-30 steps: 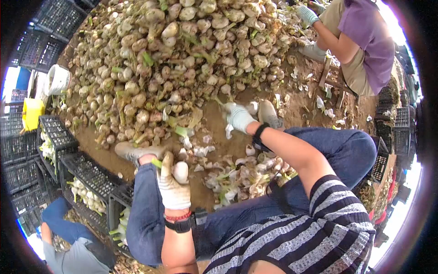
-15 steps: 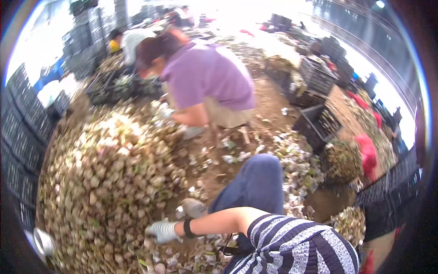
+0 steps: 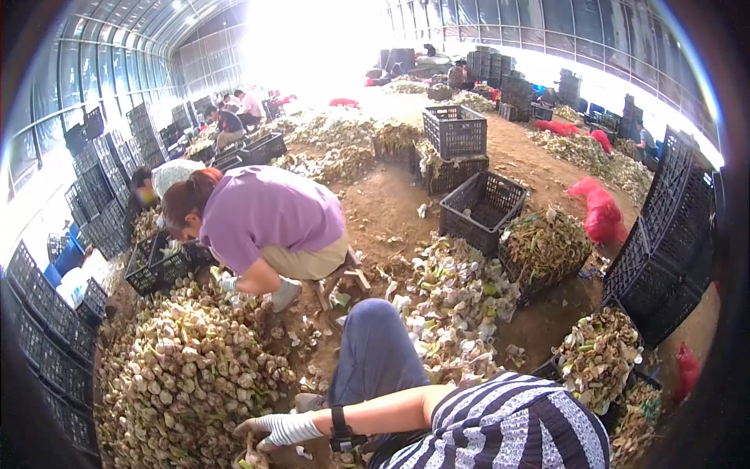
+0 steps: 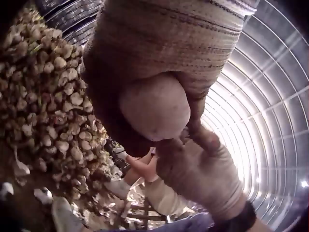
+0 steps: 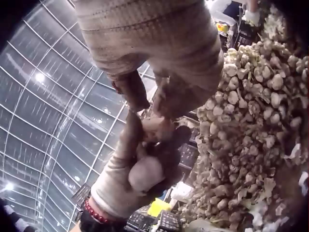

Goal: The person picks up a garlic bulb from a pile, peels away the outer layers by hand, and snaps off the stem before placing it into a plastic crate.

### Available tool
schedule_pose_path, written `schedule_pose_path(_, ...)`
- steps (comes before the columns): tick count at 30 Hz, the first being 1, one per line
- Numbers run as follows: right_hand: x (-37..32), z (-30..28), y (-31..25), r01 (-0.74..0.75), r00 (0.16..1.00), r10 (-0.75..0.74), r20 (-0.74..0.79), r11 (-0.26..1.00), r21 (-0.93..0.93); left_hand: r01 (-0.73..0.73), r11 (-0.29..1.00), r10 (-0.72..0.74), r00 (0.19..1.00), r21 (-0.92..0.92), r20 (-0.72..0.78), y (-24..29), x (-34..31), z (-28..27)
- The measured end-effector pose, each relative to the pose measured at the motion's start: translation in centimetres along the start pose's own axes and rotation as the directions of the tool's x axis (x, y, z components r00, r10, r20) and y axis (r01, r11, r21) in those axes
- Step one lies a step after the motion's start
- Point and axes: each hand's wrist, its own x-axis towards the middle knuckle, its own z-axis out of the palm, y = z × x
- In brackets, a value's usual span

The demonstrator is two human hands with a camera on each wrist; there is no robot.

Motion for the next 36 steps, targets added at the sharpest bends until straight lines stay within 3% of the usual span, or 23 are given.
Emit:
schedule_pose_path(2, -1.4, 1.2, -1.7, -0.070, 0.996, 0.071, -0.056, 0.997, 0.027, -0.107, 0.986, 0.113, 0.993, 0.130, -0.039, -0.9, 0.7, 0.0)
schedule_pose_path(4, -1.6, 1.6, -1.7, -0.067, 0.993, 0.066, -0.099, 0.998, -0.009, -0.154, 0.983, 0.156, 0.988, 0.098, -0.015, -2.3, 1.2, -0.4)
schedule_pose_path(6, -0.8, 1.4, -0.8, -0.168, 0.973, 0.206, -0.107, 0.943, 0.286, -0.207, 0.977, 0.208, 0.978, 0.059, 0.001, -3.1, 1.8, -0.5)
schedule_pose_path(8, -0.9, 1.6, -1.6, -0.040, 0.971, 0.060, -0.232, 0.995, 0.088, -0.175, 0.981, 0.185, 0.975, -0.088, 0.127, -2.9, 1.7, -0.2)
schedule_pose_path(11, -0.7, 1.7, -3.6, 0.004, 0.975, -0.012, -0.220, 0.999, -0.037, -0.268, 0.963, 0.267, 0.963, 0.038, 0.024, 0.2, -0.1, 1.2)
schedule_pose_path(12, -0.5, 1.8, -3.9, 0.014, 0.978, -0.027, -0.208, 0.998, -0.061, -0.153, 0.981, 0.156, 0.988, -0.119, 0.017, 0.4, -0.4, 1.2)
schedule_pose_path(13, 0.1, 1.6, -3.6, 0.026, 0.979, -0.038, -0.201, 0.998, -0.060, -0.162, 0.980, 0.164, 0.986, -0.112, 0.011, 0.7, -0.8, 1.2)
schedule_pose_path(16, 1.1, 1.0, -3.2, 0.047, 0.996, -0.035, -0.083, 0.989, 0.139, -0.048, 0.936, 0.048, 0.999, -0.348, -0.009, 1.5, -1.7, 1.3)
schedule_pose_path(19, 1.0, 0.4, -3.6, 0.104, 0.995, -0.103, -0.018, 0.960, 0.261, -0.062, 0.913, 0.110, 0.989, -0.403, 0.098, 2.2, -1.2, 0.8)
schedule_pose_path(21, 0.0, 0.3, -3.6, 0.097, 0.995, -0.097, -0.012, 0.955, 0.280, -0.105, 0.922, 0.140, 0.988, -0.374, 0.068, 2.5, -1.1, 0.7)
schedule_pose_path(24, -1.9, 0.2, -2.6, -0.044, 0.996, -0.006, 0.085, 0.814, 0.579, -0.253, 0.950, 0.234, 0.965, -0.185, -0.116, 2.4, -0.2, 0.8)
schedule_pose_path(25, -2.9, 0.5, -3.2, -0.166, 0.986, 0.125, 0.114, 0.854, 0.493, -0.296, 0.950, 0.275, 0.944, -0.097, -0.180, 2.2, 0.1, 0.7)
schedule_pose_path(26, -2.3, 0.0, -0.2, -0.083, 0.969, 0.019, 0.245, 0.964, 0.253, -0.338, 0.940, 0.319, 0.920, -0.047, -0.226, 2.1, 0.7, 0.5)
schedule_pose_path(27, -2.1, -0.7, 3.5, -0.051, 0.949, 0.088, 0.303, 0.991, -0.127, -0.389, 0.921, 0.377, 0.894, -0.005, -0.241, 2.5, 1.2, 0.5)
schedule_pose_path(28, -2.1, -1.1, 6.1, 0.039, 0.921, 0.155, 0.358, 0.876, -0.480, -0.288, 0.939, 0.259, 0.951, -0.185, -0.169, 5.7, -0.5, 2.1)
schedule_pose_path(29, -2.3, -1.5, 8.6, 0.033, 0.917, 0.321, 0.235, 0.528, -0.848, -0.313, 0.929, 0.300, 0.949, -0.198, -0.092, 5.6, 0.1, 1.7)
schedule_pose_path(30, -2.8, -0.4, 2.8, -0.090, 0.906, 0.413, 0.093, 0.402, -0.911, -0.312, 0.929, 0.298, 0.950, -0.200, -0.097, 4.2, 1.5, 0.9)
schedule_pose_path(31, -2.6, -0.6, 1.8, -0.176, 0.963, 0.261, 0.065, 0.794, -0.582, -0.379, 0.925, 0.375, 0.905, 0.021, -0.202, 1.9, 3.4, 0.2)
schedule_pose_path(32, -2.0, -0.7, -0.1, -0.118, 0.992, 0.125, -0.014, 0.887, -0.447, -0.407, 0.880, 0.466, 0.840, 0.244, -0.277, 0.7, 4.5, 0.1)
schedule_pose_path(33, -1.4, -0.7, -1.8, -0.031, 0.992, -0.007, -0.123, 0.951, -0.307, -0.382, 0.716, 0.600, 0.765, 0.584, -0.235, 3.2, 2.2, 2.3)
schedule_pose_path(35, -0.5, -0.3, -4.6, 0.019, 0.980, -0.050, -0.195, 0.987, -0.157, -0.483, 0.527, 0.733, 0.675, 0.699, -0.087, 2.7, 2.6, 2.7)
schedule_pose_path(36, -1.3, 0.3, -7.4, -0.111, 0.985, 0.114, -0.129, 0.993, 0.025, -0.449, 0.542, 0.704, 0.704, 0.710, -0.093, 2.7, 2.6, 3.3)
